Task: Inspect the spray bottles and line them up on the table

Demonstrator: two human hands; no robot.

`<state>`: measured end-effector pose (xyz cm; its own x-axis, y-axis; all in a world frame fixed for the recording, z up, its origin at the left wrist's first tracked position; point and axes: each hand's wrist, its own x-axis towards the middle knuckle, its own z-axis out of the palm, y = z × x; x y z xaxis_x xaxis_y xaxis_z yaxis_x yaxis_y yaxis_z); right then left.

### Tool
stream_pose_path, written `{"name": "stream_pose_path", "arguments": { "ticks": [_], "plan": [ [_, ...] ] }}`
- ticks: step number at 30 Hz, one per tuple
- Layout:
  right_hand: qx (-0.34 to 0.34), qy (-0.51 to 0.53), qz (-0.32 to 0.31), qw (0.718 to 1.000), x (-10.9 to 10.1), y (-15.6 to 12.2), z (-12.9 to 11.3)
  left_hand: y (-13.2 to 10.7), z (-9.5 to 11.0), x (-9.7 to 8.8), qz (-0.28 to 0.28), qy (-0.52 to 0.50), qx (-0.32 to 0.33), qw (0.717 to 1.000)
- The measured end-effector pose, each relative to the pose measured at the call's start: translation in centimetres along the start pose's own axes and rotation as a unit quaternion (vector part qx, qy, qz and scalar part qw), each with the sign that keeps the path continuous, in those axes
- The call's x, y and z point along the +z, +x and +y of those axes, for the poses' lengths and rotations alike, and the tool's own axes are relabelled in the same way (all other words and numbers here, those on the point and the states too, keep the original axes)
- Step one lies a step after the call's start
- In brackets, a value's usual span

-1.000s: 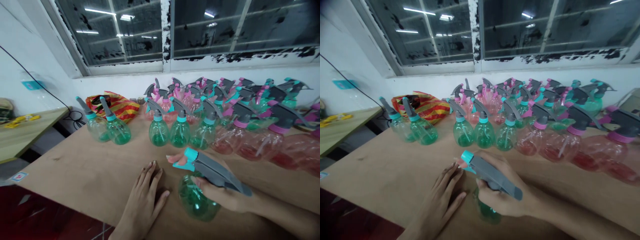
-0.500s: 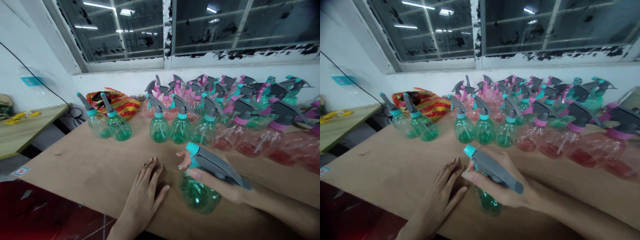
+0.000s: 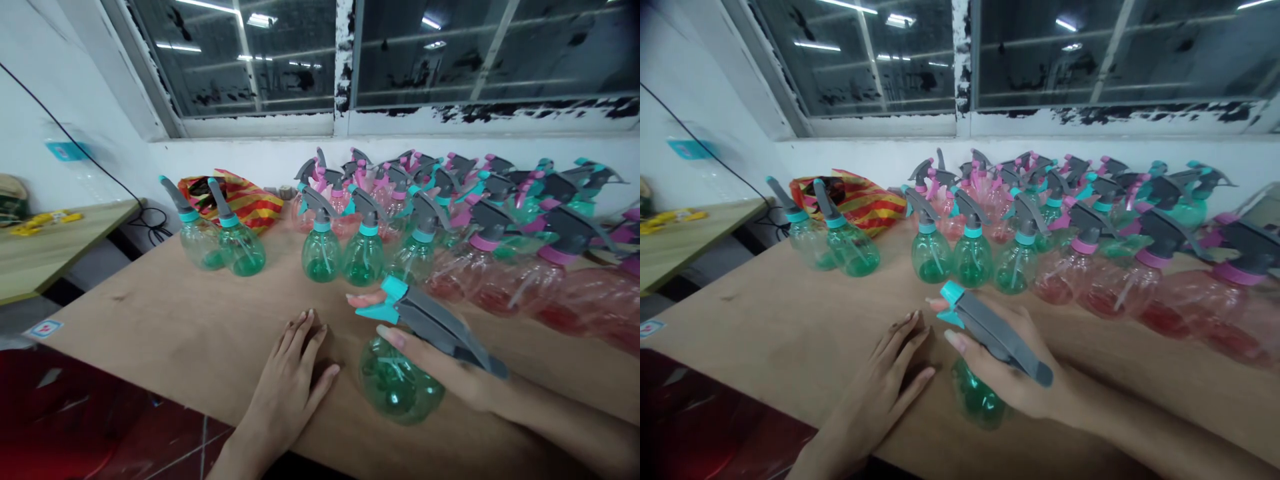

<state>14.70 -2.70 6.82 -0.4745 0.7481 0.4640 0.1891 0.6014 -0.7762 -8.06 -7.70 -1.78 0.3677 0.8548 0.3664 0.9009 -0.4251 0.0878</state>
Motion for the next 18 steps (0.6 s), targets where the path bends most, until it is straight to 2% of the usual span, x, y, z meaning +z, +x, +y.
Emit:
{"name": "stream_pose_path", "arguments": {
  "ticks": [7, 18],
  "plan": [
    [0.001, -0.027, -0.009, 1.000, -0.02, 0.13, -0.44, 0.02, -0.15, 0.17, -0.015, 0.001, -0.006, 1.000],
    [-0.021, -0.013, 0.000, 1.000, 0.03, 0.04, 0.24, 0.07, -0.14, 0.11, -0.016, -0.011, -0.008, 1.000]
  ]
}}
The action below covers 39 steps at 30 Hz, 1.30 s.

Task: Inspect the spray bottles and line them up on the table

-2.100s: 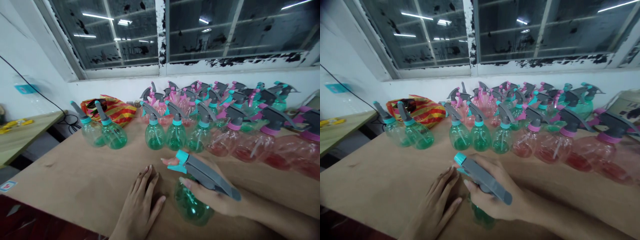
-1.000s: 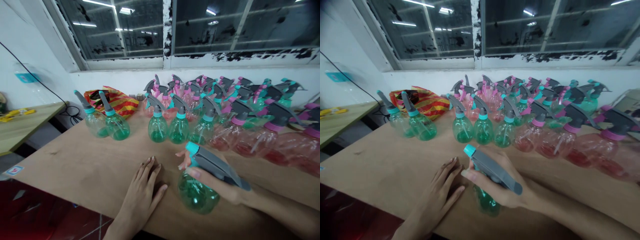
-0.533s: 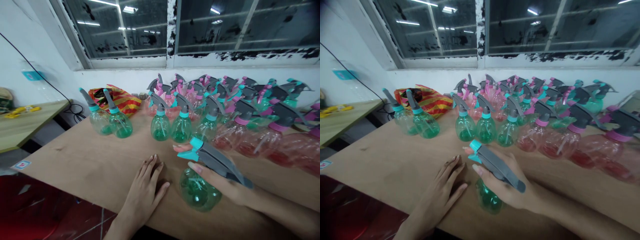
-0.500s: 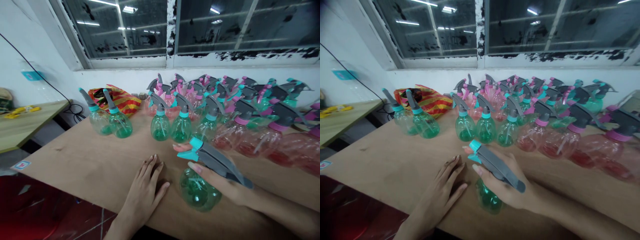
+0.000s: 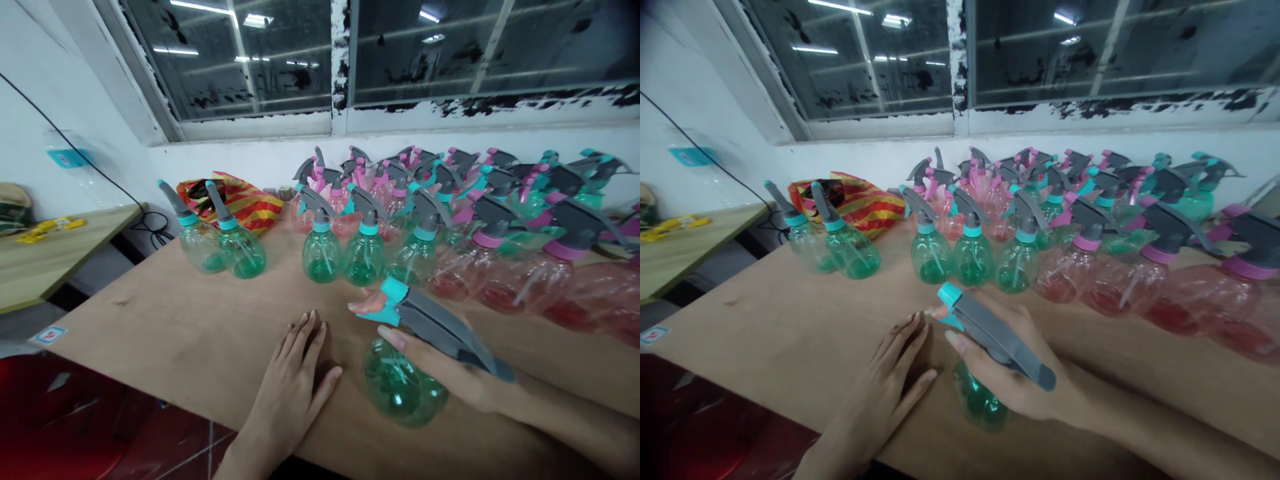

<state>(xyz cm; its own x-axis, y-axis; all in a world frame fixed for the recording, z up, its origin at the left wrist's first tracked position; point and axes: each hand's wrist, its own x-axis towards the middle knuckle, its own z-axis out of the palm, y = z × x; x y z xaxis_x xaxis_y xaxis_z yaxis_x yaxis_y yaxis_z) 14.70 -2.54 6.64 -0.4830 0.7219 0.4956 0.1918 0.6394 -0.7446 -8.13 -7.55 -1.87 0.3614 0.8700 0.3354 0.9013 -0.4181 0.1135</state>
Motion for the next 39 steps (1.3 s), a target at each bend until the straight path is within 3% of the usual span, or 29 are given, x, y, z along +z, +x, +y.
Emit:
{"name": "stream_pose_path", "arguments": {
  "ticks": [8, 27, 39],
  "plan": [
    [-0.006, -0.040, 0.021, 0.999, -0.04, 0.01, -0.32, -0.10, 0.05, 0.06, 0.000, 0.001, 0.000, 1.000],
    [0.021, -0.014, 0.029, 0.999, 0.32, 0.06, -0.68, -0.07, 0.14, -0.06, -0.004, 0.014, 0.001, 1.000],
    [-0.016, 0.021, 0.039, 0.999, 0.26, 0.27, -0.53, -0.13, 0.01, 0.02, 0.003, -0.001, -0.003, 1.000]
  ]
}}
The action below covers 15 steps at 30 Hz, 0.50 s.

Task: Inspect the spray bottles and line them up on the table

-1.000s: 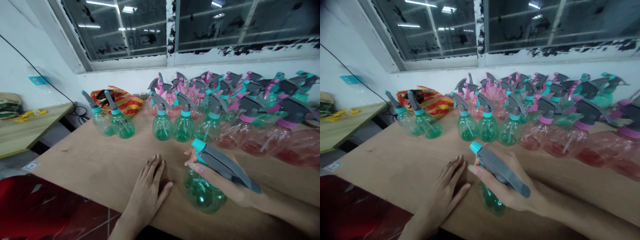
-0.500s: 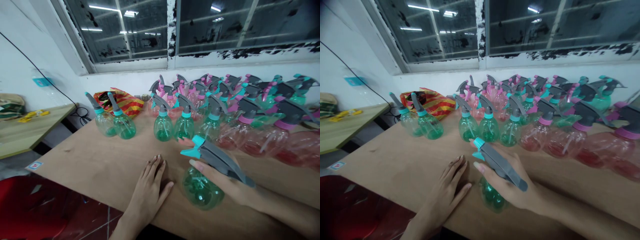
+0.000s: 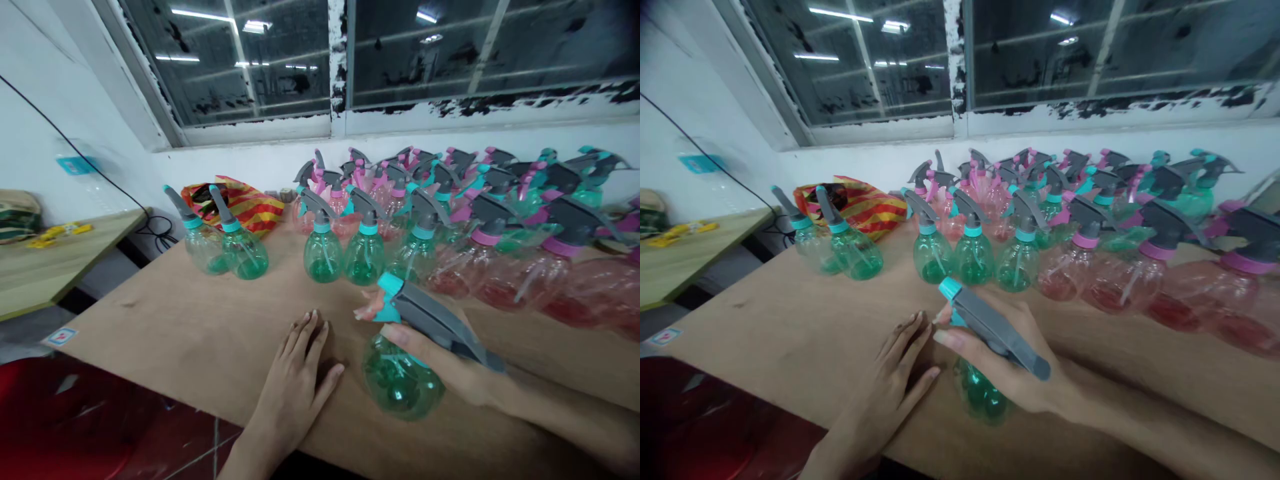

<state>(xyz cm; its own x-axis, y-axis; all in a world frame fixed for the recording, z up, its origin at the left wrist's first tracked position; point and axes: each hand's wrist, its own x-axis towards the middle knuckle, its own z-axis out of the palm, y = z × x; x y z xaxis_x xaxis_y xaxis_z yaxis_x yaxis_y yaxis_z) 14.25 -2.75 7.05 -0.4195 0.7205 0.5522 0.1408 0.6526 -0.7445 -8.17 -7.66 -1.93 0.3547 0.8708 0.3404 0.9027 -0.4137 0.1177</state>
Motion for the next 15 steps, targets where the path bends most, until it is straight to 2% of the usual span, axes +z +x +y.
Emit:
{"name": "stream_pose_path", "arguments": {
  "ticks": [15],
  "plan": [
    [0.032, -0.009, -0.006, 0.999, 0.20, -0.26, 0.35, 0.00, -0.14, 0.07, 0.000, 0.001, 0.003, 1.000]
  ]
}}
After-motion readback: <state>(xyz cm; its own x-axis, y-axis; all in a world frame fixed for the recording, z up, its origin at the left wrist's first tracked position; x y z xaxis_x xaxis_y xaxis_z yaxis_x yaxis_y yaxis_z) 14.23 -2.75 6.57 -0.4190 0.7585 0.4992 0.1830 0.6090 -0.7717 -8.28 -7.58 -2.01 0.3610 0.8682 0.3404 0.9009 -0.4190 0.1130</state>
